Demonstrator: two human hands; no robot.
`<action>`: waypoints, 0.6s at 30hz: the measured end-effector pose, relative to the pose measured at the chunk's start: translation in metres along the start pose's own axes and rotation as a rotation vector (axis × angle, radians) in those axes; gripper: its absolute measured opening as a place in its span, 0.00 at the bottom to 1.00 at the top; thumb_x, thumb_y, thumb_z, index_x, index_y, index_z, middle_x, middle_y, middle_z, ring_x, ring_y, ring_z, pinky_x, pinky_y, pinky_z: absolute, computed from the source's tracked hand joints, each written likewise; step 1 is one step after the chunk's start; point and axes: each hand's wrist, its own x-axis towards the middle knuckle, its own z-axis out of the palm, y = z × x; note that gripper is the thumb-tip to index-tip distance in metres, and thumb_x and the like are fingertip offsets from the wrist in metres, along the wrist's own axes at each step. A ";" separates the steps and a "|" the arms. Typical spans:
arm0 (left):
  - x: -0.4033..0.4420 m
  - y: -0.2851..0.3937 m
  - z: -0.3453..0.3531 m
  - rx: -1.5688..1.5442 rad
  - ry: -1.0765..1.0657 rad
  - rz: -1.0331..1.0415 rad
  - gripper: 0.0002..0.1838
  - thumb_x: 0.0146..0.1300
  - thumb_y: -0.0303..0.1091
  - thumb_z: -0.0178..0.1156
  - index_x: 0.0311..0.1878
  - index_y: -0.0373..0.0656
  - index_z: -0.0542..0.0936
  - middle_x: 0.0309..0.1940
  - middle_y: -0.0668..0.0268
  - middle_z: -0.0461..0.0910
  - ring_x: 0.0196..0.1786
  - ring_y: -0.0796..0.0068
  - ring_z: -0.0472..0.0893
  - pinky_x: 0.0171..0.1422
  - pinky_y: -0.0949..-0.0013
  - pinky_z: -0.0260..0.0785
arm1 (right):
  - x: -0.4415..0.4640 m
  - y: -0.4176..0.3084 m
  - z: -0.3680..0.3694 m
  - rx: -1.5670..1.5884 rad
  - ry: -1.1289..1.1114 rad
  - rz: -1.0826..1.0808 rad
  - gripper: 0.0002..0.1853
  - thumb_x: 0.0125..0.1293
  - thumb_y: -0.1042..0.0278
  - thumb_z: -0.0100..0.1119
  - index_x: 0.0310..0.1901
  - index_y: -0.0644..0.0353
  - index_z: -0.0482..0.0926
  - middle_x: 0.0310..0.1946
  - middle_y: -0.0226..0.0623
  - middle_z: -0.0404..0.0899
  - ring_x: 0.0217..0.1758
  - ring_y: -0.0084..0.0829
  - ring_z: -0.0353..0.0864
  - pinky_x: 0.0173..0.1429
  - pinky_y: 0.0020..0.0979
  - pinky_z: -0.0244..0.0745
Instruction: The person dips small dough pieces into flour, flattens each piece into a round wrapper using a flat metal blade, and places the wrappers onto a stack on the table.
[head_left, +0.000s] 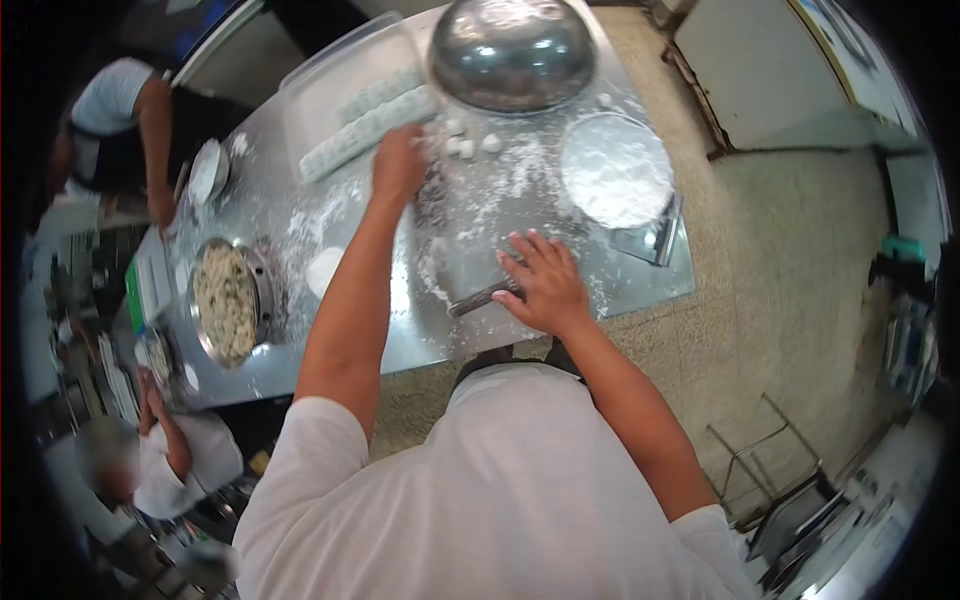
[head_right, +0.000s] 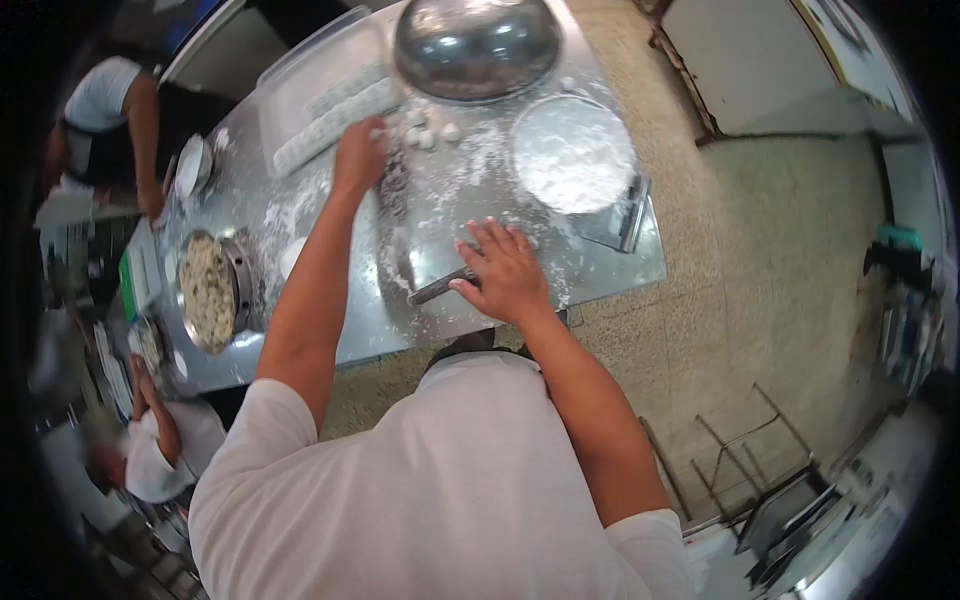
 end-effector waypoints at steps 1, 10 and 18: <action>0.000 0.000 -0.006 -0.108 0.041 -0.058 0.13 0.67 0.33 0.65 0.54 0.43 0.83 0.48 0.52 0.85 0.50 0.51 0.85 0.58 0.56 0.76 | 0.000 0.002 0.000 0.026 0.009 -0.018 0.31 0.67 0.38 0.64 0.65 0.48 0.83 0.73 0.40 0.73 0.79 0.44 0.66 0.82 0.50 0.54; -0.010 0.190 -0.034 -0.375 -0.390 0.344 0.16 0.67 0.33 0.70 0.55 0.39 0.84 0.39 0.58 0.84 0.42 0.63 0.85 0.50 0.63 0.78 | -0.001 0.006 0.005 0.097 0.098 -0.023 0.29 0.65 0.42 0.65 0.60 0.54 0.84 0.70 0.39 0.74 0.77 0.44 0.67 0.82 0.50 0.56; -0.005 0.242 0.046 0.086 -0.615 0.804 0.08 0.61 0.29 0.67 0.42 0.39 0.82 0.43 0.47 0.83 0.46 0.44 0.85 0.51 0.46 0.77 | -0.002 0.009 0.007 0.139 0.149 0.006 0.27 0.65 0.45 0.67 0.57 0.56 0.83 0.68 0.38 0.76 0.76 0.42 0.67 0.81 0.49 0.57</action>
